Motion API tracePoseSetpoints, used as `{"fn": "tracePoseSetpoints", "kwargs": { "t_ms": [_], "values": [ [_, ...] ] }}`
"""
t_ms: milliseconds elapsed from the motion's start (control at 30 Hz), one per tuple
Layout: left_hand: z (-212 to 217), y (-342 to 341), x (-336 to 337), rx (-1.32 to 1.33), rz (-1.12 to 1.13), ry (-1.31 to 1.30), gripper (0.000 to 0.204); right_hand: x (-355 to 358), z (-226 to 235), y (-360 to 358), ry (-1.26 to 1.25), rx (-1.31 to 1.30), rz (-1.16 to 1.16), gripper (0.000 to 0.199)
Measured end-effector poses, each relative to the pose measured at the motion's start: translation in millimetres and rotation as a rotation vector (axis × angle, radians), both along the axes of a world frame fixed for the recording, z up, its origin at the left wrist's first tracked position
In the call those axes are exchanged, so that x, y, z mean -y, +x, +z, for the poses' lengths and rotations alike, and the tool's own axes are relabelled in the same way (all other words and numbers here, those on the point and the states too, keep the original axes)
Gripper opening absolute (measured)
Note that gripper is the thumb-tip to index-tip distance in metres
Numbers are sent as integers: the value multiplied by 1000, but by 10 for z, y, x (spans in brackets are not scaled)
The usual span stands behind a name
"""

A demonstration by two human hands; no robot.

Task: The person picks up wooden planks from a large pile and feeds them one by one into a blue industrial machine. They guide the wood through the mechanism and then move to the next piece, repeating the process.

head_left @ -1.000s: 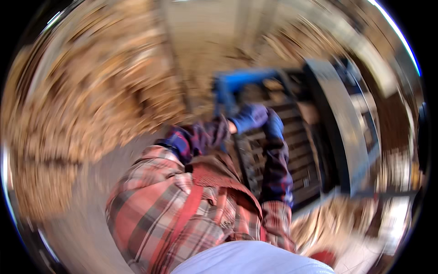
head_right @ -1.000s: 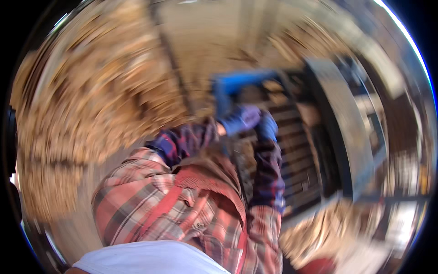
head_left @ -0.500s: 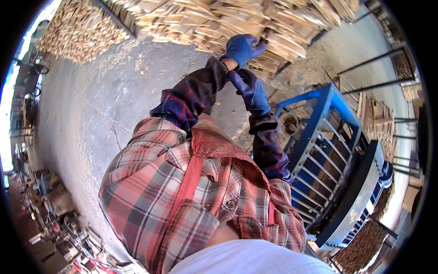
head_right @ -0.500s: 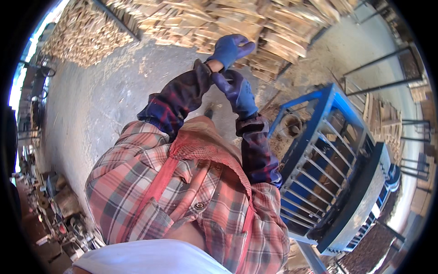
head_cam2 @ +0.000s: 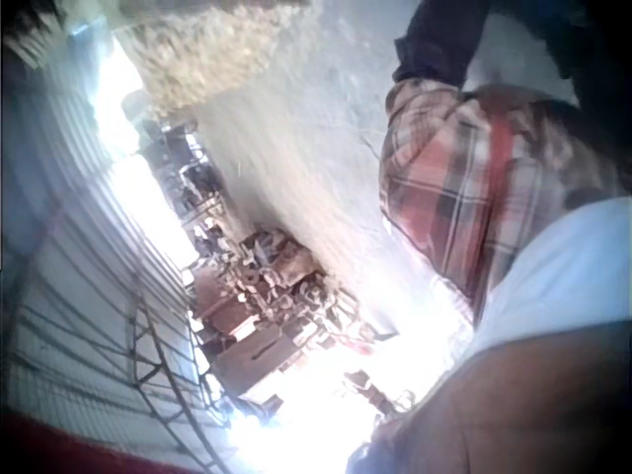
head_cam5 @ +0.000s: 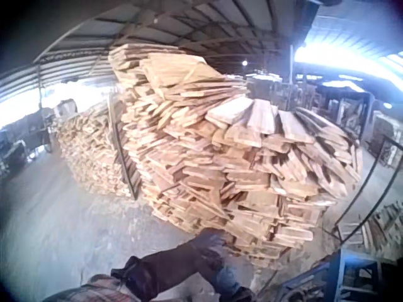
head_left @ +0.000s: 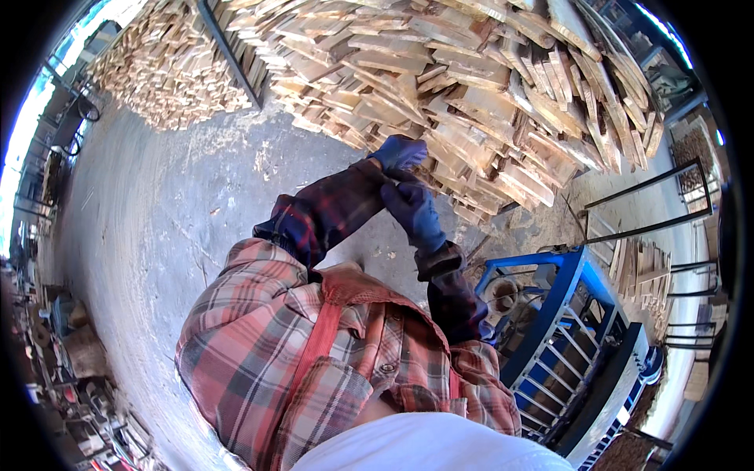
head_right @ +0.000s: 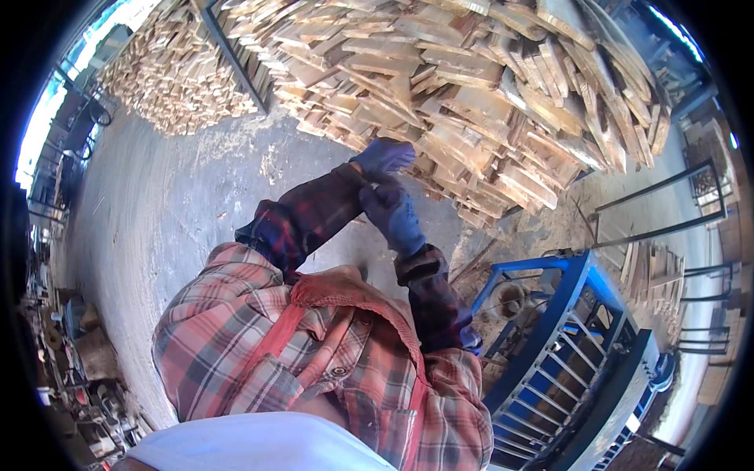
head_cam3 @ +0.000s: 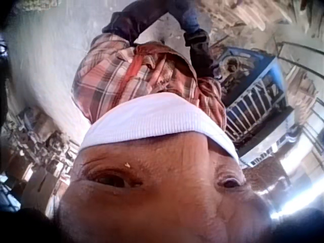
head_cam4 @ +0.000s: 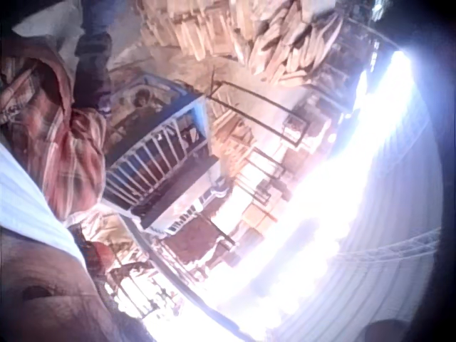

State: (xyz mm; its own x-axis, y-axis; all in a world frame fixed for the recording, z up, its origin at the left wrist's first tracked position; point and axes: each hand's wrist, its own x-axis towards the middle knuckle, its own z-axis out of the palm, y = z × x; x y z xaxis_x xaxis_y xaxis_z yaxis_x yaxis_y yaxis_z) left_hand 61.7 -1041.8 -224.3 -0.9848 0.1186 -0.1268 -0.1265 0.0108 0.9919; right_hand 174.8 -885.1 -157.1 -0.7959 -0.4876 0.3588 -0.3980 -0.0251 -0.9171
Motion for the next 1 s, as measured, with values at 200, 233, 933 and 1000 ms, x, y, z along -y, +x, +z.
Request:
{"fn": "tracePoseSetpoints", "kwargs": {
  "t_ms": [200, 233, 933, 1000],
  "values": [
    [811, 173, -413, 163, -77, 370, 43, 26, 98, 222, -415, 825, 374, 19],
    [868, 189, -506, 148, -86, 335, 44, -20, 104, 155, -477, 801, 436, 19],
    [849, 826, -1668, -1038, -63, -349, 16, -1546, 74, 454, 58, -216, 192, 23],
    [431, 750, -1712, -1405, -21, -890, 17, -1555, 24, 541, -57, 332, 223, 26]
  ]
}}
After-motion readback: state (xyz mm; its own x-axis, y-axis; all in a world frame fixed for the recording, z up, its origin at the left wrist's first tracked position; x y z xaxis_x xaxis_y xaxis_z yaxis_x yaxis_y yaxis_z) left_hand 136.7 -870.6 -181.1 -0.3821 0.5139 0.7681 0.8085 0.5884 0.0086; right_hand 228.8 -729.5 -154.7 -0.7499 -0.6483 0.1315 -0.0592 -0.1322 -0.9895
